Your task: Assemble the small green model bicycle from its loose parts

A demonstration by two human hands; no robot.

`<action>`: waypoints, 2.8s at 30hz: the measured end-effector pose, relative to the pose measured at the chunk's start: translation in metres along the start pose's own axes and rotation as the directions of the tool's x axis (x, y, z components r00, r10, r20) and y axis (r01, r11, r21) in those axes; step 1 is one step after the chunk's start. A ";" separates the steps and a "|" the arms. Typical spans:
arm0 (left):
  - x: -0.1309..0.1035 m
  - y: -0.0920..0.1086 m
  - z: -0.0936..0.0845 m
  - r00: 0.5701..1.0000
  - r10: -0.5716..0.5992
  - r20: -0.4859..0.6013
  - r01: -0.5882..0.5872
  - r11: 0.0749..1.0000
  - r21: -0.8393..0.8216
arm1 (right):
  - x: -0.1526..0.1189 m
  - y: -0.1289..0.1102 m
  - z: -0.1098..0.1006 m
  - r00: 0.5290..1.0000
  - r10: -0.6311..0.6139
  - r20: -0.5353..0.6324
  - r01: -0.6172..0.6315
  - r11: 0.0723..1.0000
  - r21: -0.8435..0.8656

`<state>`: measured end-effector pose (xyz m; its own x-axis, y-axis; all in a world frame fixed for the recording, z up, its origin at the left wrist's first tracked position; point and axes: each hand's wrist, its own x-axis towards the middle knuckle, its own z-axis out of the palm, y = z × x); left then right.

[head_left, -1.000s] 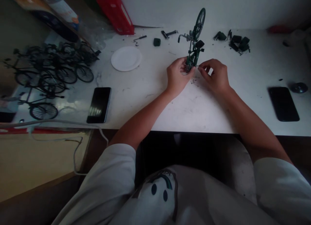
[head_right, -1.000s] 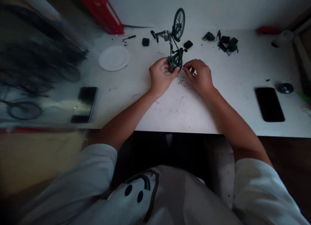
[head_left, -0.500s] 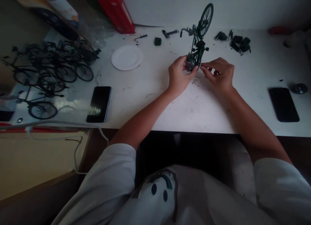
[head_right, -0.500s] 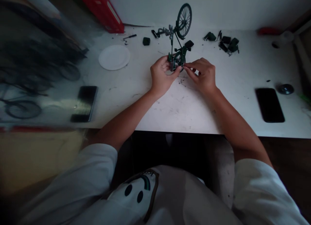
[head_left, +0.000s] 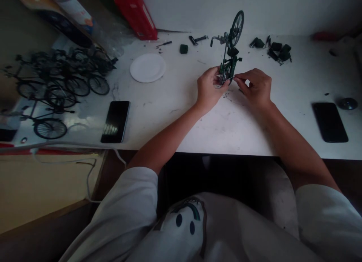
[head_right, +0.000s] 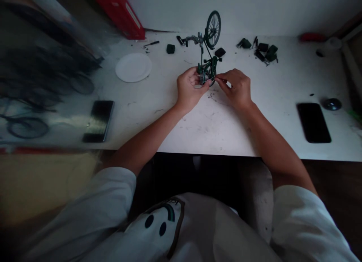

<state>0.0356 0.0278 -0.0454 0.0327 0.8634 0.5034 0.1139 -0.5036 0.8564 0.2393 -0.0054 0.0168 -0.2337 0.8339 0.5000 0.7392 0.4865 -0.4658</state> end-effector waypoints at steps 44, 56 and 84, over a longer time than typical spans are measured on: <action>0.005 0.004 0.002 0.982 -0.191 -0.005 0.184 0.954 -0.238 | -0.001 0.010 0.008 0.950 -0.229 -0.210 0.232 0.973 -0.011; 0.007 -0.006 0.002 0.983 -0.174 0.055 0.182 0.953 -0.242 | 0.001 0.017 -0.001 0.971 -0.198 -0.132 0.194 0.980 -0.046; 0.004 0.017 -0.003 0.976 -0.218 0.029 0.218 0.950 -0.225 | 0.002 0.007 -0.006 0.976 -0.195 -0.094 0.180 0.973 -0.146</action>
<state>0.0349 0.0223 -0.0290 0.0357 0.9528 0.3015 -0.1076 -0.2963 0.9490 0.2480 -0.0017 0.0191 -0.3125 0.6948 0.6477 0.7691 0.5853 -0.2567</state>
